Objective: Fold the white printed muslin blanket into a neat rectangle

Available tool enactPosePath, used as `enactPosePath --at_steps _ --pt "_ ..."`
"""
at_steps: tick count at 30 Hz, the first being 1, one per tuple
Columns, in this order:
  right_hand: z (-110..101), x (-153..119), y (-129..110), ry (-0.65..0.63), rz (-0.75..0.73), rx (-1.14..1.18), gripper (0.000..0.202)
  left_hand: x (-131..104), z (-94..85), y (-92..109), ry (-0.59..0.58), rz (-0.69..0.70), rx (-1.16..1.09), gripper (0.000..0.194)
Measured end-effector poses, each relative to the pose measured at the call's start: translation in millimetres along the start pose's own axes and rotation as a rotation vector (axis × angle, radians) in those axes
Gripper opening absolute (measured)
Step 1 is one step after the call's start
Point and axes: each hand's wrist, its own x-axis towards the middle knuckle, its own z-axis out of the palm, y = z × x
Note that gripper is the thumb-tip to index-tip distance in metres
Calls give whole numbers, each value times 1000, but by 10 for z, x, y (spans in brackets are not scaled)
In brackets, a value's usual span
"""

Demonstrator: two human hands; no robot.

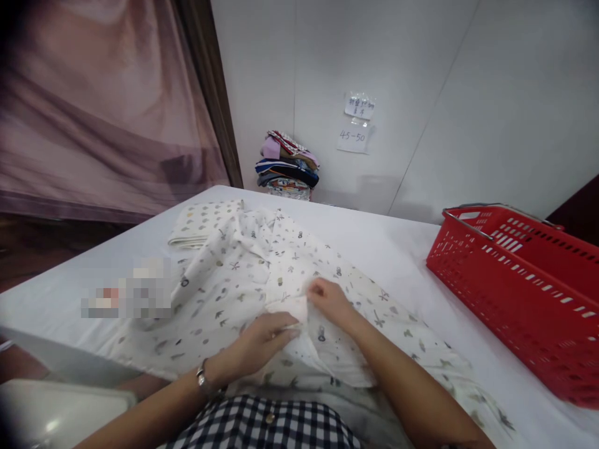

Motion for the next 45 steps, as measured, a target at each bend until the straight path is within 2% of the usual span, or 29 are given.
enactPosePath --at_steps 2,4,6,9,11,13,16,19,21,27,33,42,45 --pt "-58 -16 34 19 84 -28 26 28 -9 9 28 6 -13 28" --pt "-35 -39 90 -88 138 -76 29 38 -4 16 30 18 -23 29" --pt "82 -60 144 -154 97 -152 27 29 13 22 12 24 -28 29" --pt "314 -58 163 -132 23 -241 20 -4 42 22 -5 20 -31 29" --pt "389 -40 116 -118 -13 -207 17 -26 45 14 -7 16 -30 29" --pt "336 -23 35 -64 -91 -108 16 -36 22 2 6 8 -27 30" --pt "60 -28 -87 98 -184 87 17 -12 -72 1 65 -12 -20 30" --pt "-230 -88 -171 227 -154 272 20 74 -187 45 145 3 -31 29" --pt "-323 -159 -223 238 -150 321 22 162 -227 99 188 38 -54 26" --pt "-257 -390 -423 121 -208 354 21 410 -122 222 229 101 -179 17" --pt "-270 -502 -505 143 -190 314 14 479 -73 193 250 29 -131 19" --pt "-296 -559 -544 127 -256 209 23 509 -77 211 225 17 -152 18" --pt "-290 -568 -568 165 -260 123 22 535 -71 241 213 5 -124 19"
